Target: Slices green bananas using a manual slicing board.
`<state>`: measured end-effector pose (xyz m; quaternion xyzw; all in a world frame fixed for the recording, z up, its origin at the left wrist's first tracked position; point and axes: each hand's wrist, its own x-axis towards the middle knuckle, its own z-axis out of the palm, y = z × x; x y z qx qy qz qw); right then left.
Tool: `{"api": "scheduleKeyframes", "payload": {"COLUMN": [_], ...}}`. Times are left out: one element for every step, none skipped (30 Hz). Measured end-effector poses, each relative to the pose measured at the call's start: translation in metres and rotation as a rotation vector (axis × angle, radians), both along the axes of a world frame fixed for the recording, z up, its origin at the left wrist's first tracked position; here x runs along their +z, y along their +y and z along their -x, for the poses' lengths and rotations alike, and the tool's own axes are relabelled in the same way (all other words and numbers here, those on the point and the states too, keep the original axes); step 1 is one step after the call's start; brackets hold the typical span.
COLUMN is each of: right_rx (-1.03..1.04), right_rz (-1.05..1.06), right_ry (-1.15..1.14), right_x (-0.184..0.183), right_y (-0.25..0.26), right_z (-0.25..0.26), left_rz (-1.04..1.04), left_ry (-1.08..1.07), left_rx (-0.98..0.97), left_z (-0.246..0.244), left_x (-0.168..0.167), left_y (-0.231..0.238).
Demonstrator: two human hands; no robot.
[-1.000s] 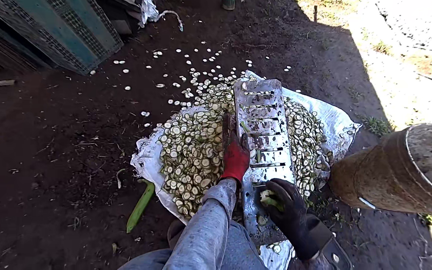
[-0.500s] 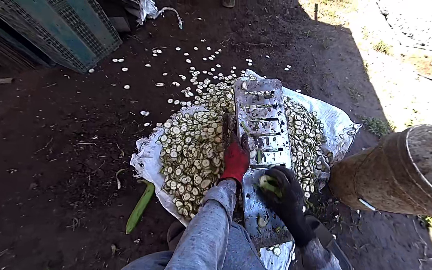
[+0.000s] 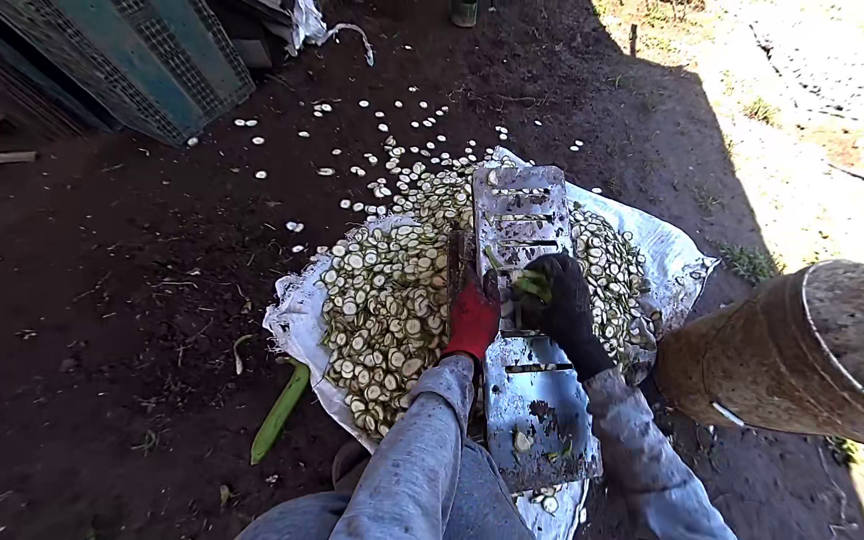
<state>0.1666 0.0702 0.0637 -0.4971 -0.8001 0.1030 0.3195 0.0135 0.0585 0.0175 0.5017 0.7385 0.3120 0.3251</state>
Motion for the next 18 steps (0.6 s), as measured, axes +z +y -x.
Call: {"api": "scheduleKeyframes", "payload": {"right_rx": [-0.009,-0.005,0.012,0.038,0.060,0.073,0.074,0.062,0.043,0.011,-0.026,-0.059,-0.080,-0.088,-0.082,-0.053,-0.039,-0.038], "right_rz": [0.018,0.014,0.001,-0.013,-0.034,-0.053,-0.063,-0.072,-0.101,-0.144,-0.168,-0.163,-0.134,-0.095,-0.059,-0.027,-0.060,-0.104], "right_ry": [0.042,0.079,0.101,0.110,0.113,0.133,0.155,0.154,0.132,0.101,0.068,0.043,0.036,0.041,0.060,0.084,0.137,0.177], "right_x": [-0.013,-0.024,-0.032,-0.036,-0.036,-0.032,-0.026,-0.021,-0.017,-0.014,-0.007,0.001,0.007,0.009,0.007,0.001,-0.013,-0.031], "right_y": [-0.044,-0.085,-0.115,-0.127,-0.123,-0.106,-0.074,-0.032,0.013,0.057,0.094,0.118,0.125,0.114,0.086,0.044,0.003,-0.041], "right_z": [-0.009,-0.016,-0.021,-0.021,-0.018,-0.011,-0.003,0.005,0.013,0.020,0.027,0.033,0.038,0.039,0.034,0.024,0.014,0.003], "left_rz": [-0.006,-0.006,0.000,0.006,0.011,0.014,0.010,0.008,0.005,0.007,0.007,0.010,0.009,0.002,-0.002,-0.004,-0.006,-0.007], "left_ry": [0.003,0.005,0.003,-0.002,-0.011,-0.017,-0.022,-0.025,-0.031,-0.038,-0.037,-0.032,-0.028,-0.023,-0.022,-0.022,-0.024,-0.020], "left_rx": [0.002,0.005,0.006,0.007,0.005,0.003,0.001,-0.002,-0.005,-0.007,-0.007,-0.004,-0.004,-0.005,-0.004,-0.003,-0.002,-0.001], "left_z": [0.000,0.001,0.001,0.001,0.001,0.001,0.001,0.002,0.003,0.002,0.002,0.002,0.003,0.005,0.004,0.002,0.002,0.002], "left_x": [0.000,0.001,0.003,0.005,0.005,0.003,0.001,0.001,-0.001,-0.002,-0.001,0.001,0.003,0.002,0.001,0.000,-0.002,-0.002], "left_y": [-0.001,-0.002,-0.002,0.000,0.000,-0.002,-0.002,-0.001,0.000,0.000,0.000,0.001,0.000,-0.001,-0.001,-0.001,-0.001,-0.001]}}
